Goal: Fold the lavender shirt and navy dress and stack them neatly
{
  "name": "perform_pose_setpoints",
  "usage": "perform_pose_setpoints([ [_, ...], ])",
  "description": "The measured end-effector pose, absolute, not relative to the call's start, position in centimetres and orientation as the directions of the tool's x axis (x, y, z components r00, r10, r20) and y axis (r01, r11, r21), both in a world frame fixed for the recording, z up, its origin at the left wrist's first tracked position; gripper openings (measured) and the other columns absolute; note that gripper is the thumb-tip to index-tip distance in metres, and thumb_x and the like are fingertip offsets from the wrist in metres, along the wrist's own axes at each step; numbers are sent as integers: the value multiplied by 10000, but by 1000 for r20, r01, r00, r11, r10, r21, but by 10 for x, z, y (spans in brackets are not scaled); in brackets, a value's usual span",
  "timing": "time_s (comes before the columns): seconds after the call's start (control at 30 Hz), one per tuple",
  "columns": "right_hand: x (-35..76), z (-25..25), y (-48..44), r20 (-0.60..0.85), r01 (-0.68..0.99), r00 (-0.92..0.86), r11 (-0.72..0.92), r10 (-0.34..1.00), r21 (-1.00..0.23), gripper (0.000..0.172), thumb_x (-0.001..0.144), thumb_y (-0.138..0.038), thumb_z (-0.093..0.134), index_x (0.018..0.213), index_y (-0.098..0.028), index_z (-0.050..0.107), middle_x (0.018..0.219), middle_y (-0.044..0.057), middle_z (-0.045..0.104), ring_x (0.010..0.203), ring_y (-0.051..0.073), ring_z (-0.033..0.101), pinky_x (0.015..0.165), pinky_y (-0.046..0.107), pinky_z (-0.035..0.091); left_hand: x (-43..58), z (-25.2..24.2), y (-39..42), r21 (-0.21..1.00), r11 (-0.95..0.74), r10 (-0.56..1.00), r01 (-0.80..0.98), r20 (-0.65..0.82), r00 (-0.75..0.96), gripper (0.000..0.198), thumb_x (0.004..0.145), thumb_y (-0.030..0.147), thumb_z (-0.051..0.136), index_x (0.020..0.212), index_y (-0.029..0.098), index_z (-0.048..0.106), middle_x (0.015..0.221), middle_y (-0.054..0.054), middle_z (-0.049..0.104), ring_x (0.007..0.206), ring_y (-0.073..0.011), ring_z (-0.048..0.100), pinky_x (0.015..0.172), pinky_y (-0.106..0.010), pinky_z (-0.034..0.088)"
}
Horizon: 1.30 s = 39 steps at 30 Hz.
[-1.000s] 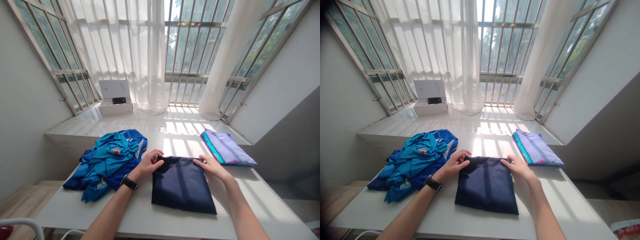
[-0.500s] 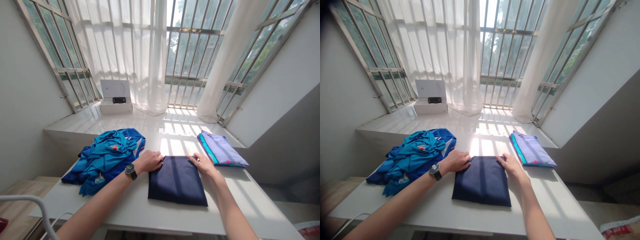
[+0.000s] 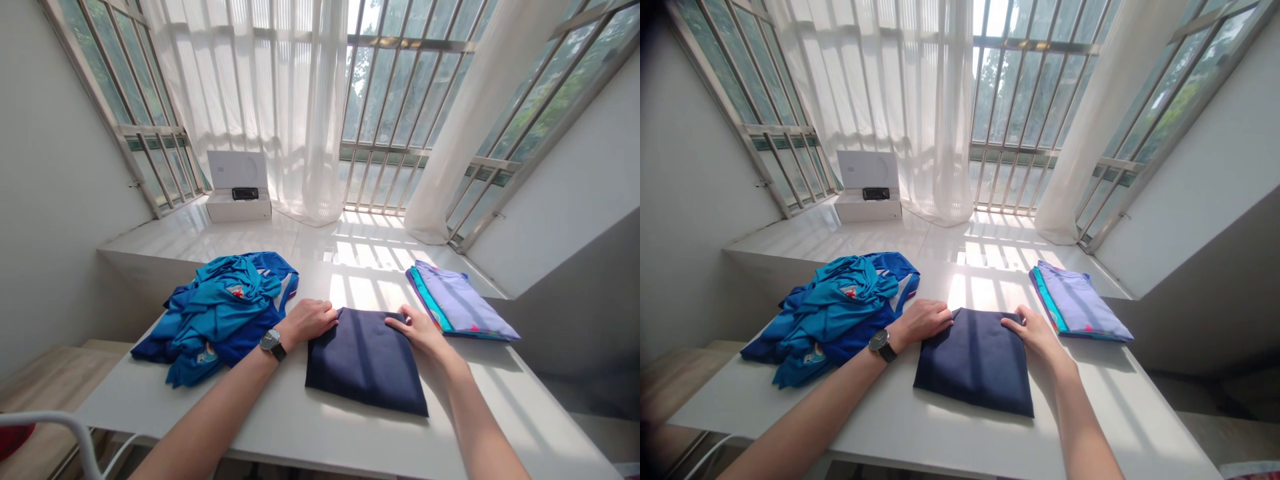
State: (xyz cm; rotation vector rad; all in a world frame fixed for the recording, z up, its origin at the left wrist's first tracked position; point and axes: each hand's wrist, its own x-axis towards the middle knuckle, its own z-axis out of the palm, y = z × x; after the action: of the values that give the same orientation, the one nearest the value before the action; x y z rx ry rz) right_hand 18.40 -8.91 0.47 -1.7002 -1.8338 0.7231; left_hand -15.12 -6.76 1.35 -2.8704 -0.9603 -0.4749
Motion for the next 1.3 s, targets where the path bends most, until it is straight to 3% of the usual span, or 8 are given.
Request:
perform_pose_setpoints([
  [0.13,184,2,-86,43,794,-30,50,999,-605,498,806,-730,631,734,-254,502,628,-8,580,657,223,567,627,321,382,-154,14,-67,-33,-785,578,618,320,751,243,1040,374,545,938,188,664,916,-48,630,762,-170,618,602,-282,425],
  [0.33,180,6,-87,36,793,-26,42,999,-608,466,821,-702,611,725,-258,509,661,7,618,670,231,596,625,329,404,-157,16,-67,-53,-768,592,638,320,739,238,1039,385,542,992,191,672,953,-49,621,789,-171,622,617,-269,447],
  [0.7,170,13,-92,30,838,23,-3,999,-545,434,794,-680,644,787,-265,517,670,7,622,672,236,606,617,325,399,-157,16,-68,20,-745,643,667,292,708,248,1041,355,510,982,180,675,972,-73,637,839,-199,642,671,-276,473],
  [0.83,164,21,-97,19,841,23,-9,1000,-541,452,780,-683,658,789,-259,501,700,1,628,687,221,595,609,304,378,-160,11,-66,198,-699,708,687,327,626,271,1047,347,471,969,176,667,988,-78,650,810,-190,640,683,-276,467],
  [1.0,168,17,-95,50,808,2,28,999,-589,483,847,-714,565,731,-253,478,688,5,617,680,215,580,615,304,369,-169,3,-54,677,-496,862,544,308,403,301,1019,419,497,932,184,664,758,-4,637,670,-157,586,635,-260,433],
  [1.07,168,15,-93,57,814,34,5,998,-581,499,881,-714,494,693,-253,458,666,17,605,676,222,579,617,310,366,-171,2,-50,784,-409,895,467,245,373,335,992,472,525,918,181,672,653,25,592,589,-144,536,574,-253,396],
  [1.17,164,13,-89,49,845,110,-68,993,-531,501,874,-712,477,664,-259,440,651,36,605,685,242,587,619,320,361,-172,3,-48,801,-384,905,460,228,358,333,964,472,559,876,177,688,656,17,617,596,-147,543,578,-254,391],
  [1.3,161,13,-88,33,866,157,-121,987,-486,478,838,-714,530,693,-262,472,678,49,632,698,253,598,611,319,355,-170,6,-52,685,-420,906,596,278,319,274,971,400,558,871,194,708,797,-29,710,729,-186,633,670,-273,439],
])
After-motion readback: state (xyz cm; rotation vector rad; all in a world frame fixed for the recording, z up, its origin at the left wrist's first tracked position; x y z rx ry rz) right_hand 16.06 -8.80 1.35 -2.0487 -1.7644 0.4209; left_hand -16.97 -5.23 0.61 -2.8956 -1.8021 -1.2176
